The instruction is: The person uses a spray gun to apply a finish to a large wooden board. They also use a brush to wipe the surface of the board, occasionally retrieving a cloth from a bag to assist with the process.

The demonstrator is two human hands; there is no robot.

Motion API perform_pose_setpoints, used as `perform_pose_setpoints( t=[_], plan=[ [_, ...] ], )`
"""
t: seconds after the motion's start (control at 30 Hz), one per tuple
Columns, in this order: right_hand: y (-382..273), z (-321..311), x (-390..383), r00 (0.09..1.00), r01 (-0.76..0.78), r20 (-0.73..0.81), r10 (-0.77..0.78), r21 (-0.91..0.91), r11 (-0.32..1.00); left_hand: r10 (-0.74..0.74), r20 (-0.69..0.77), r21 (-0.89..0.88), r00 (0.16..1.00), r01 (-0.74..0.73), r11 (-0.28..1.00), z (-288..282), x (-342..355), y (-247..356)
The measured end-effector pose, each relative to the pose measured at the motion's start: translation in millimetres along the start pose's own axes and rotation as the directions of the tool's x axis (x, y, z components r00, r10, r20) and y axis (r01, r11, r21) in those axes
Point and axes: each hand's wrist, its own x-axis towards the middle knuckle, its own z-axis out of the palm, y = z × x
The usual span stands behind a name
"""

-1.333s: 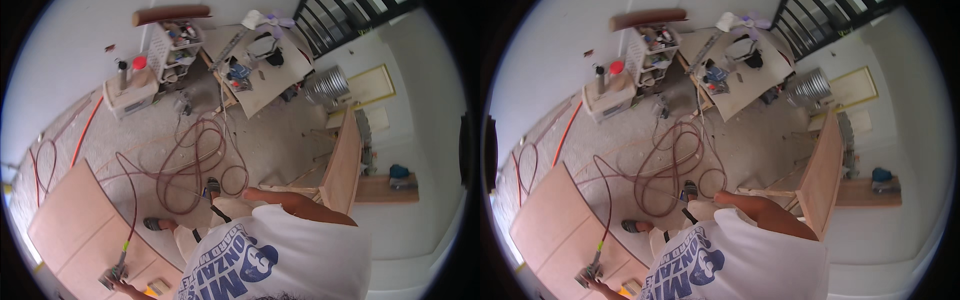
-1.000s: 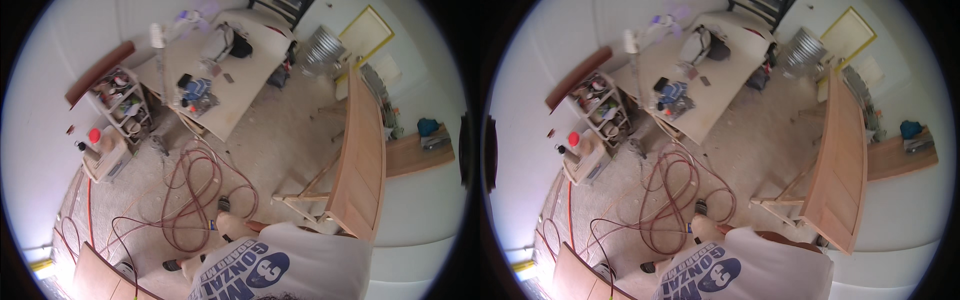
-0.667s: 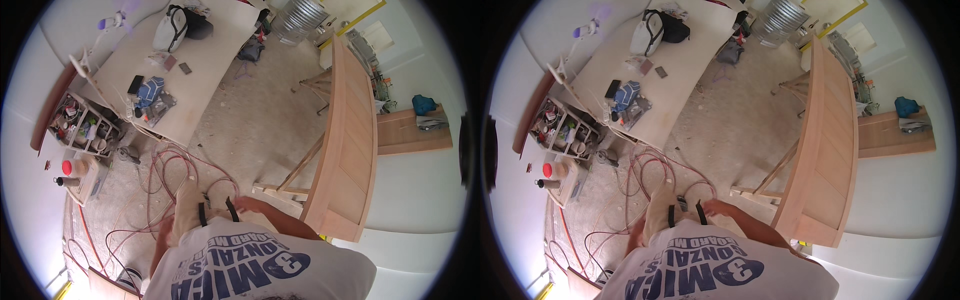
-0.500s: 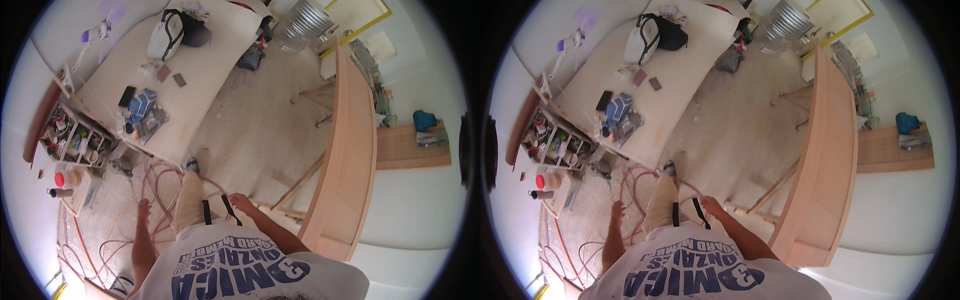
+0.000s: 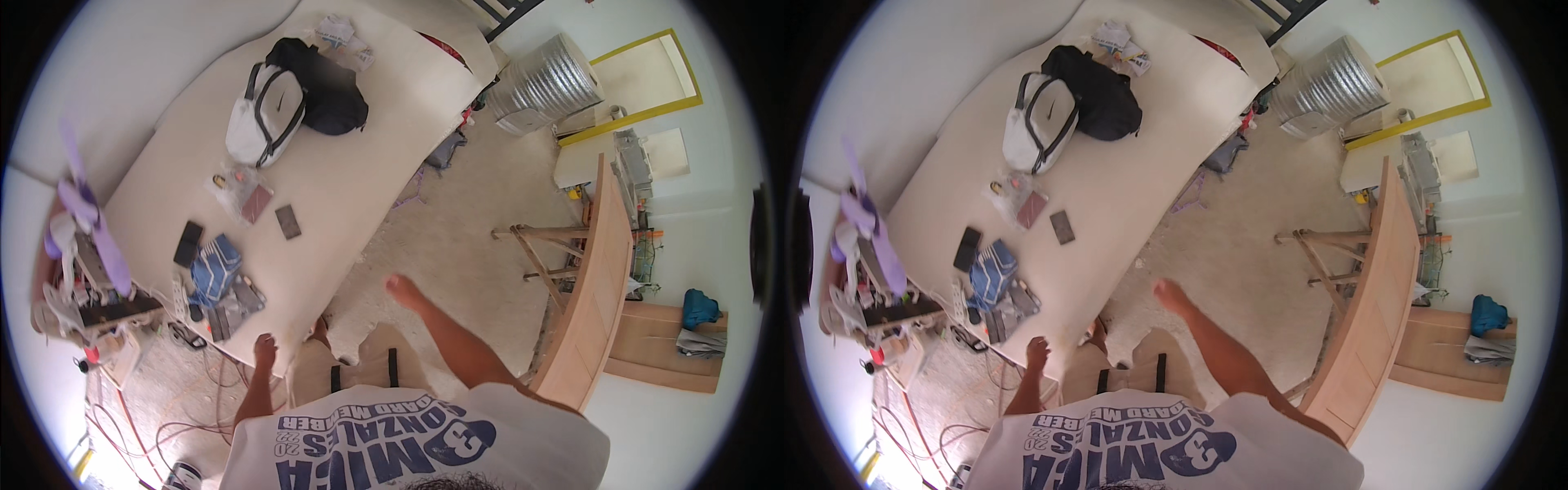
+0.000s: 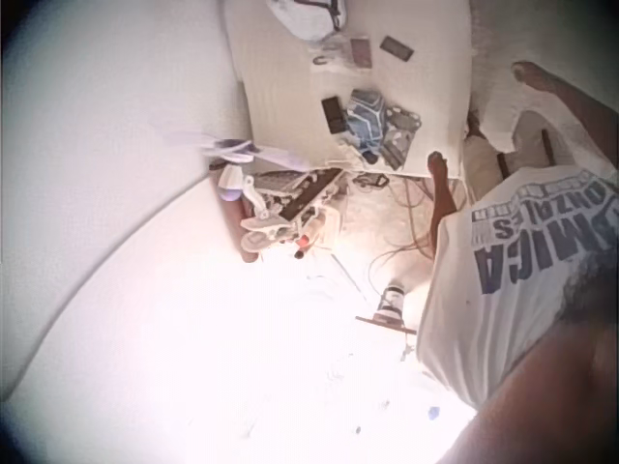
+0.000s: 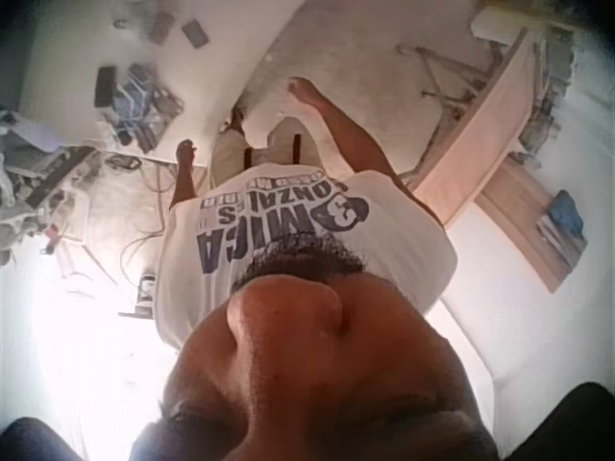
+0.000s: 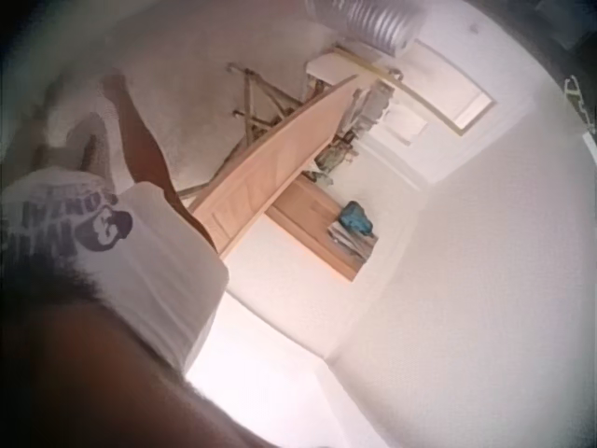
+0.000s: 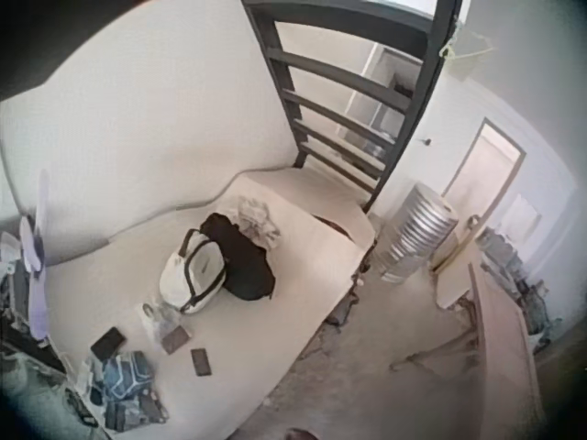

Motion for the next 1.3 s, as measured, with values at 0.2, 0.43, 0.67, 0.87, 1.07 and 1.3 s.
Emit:
perform_pose_setpoints(
  t=[0.2, 0.43, 0.67, 0.87, 1.07, 1.3],
  plan=[
    [36.7, -140.2, 225.6, 0.965, 0.0, -0.257, 0.06, 0.228, 0.974, 0.153, 0.107, -0.133, 0.982, -0.139, 0.981, 160.0, 82.9, 311.3],
    [74.3, -205.0, 483.7, 0.751, 0.249, -0.65, -0.12, 0.109, 0.962, 0.168, 0.087, -0.144, 0.982, -0.154, 0.977, 274.0, 200.7, 497.9],
    [-5.1, -297.1, 465.0, 0.964, 0.02, 0.238, -0.115, 0.367, 0.93, 0.379, -0.112, 0.132, 0.918, -0.364, 0.922, 408.9, 315.8, 583.5],
    [-67.7, -349.8, 482.9, 0.904, -0.201, 0.424, -0.051, 0.527, 0.826, 0.34, -0.336, 0.218, 0.878, -0.279, 0.935, 462.9, 381.1, 646.4],
    [-228.6, -355.8, 613.5, 0.898, 0.208, 0.098, -0.428, 0.764, 0.611, 0.247, -0.353, 0.286, 0.902, -0.147, 0.947, 494.6, 357.5, 629.8],
    [-219.8, -326.3, 619.1, 0.824, 0.452, 0.13, -0.552, 0.437, 0.777, 0.059, -0.552, 0.022, 0.832, -0.057, 0.998, 397.4, 363.0, 690.7]
  ],
)
